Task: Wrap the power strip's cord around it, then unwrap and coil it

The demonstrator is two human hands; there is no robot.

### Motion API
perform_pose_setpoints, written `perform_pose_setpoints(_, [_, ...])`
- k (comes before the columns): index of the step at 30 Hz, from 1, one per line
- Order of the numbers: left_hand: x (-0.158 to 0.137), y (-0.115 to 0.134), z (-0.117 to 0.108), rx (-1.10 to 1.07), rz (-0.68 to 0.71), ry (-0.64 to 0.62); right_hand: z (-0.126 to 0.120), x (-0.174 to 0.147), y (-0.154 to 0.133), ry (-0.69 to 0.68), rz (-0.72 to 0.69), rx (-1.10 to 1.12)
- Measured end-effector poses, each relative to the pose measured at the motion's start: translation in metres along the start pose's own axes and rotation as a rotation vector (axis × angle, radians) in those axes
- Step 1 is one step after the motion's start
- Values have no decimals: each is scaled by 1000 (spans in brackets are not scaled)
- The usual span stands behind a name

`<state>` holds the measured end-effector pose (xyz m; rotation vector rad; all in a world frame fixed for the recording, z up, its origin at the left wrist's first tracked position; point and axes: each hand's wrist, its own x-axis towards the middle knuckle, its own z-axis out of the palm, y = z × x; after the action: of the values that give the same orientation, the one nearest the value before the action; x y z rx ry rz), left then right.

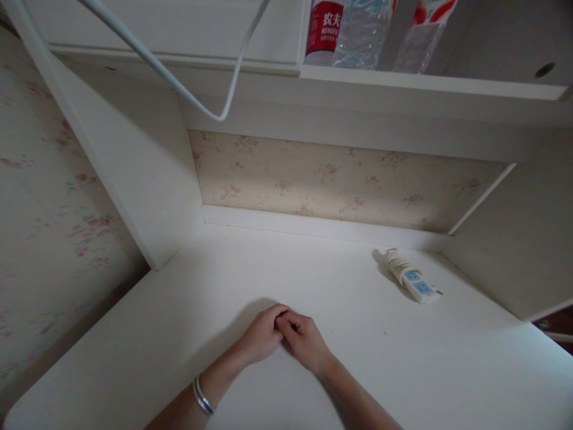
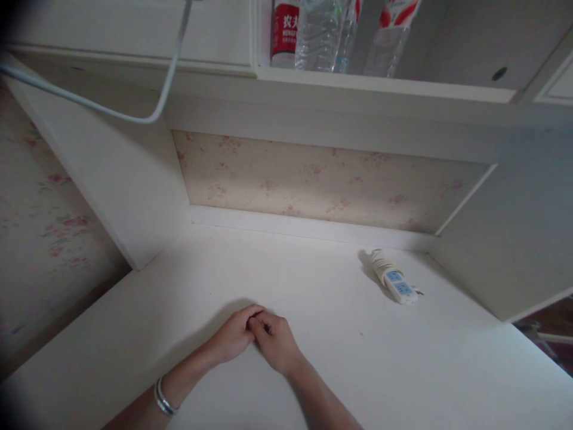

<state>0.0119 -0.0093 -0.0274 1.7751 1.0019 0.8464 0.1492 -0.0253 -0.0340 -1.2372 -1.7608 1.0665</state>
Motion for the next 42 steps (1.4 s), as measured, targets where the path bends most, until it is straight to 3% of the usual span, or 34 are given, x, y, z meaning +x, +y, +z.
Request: perform_pose_setpoints(42, [0, 0, -1, -25, -13, -22, 1, 0, 3, -5, -16, -11])
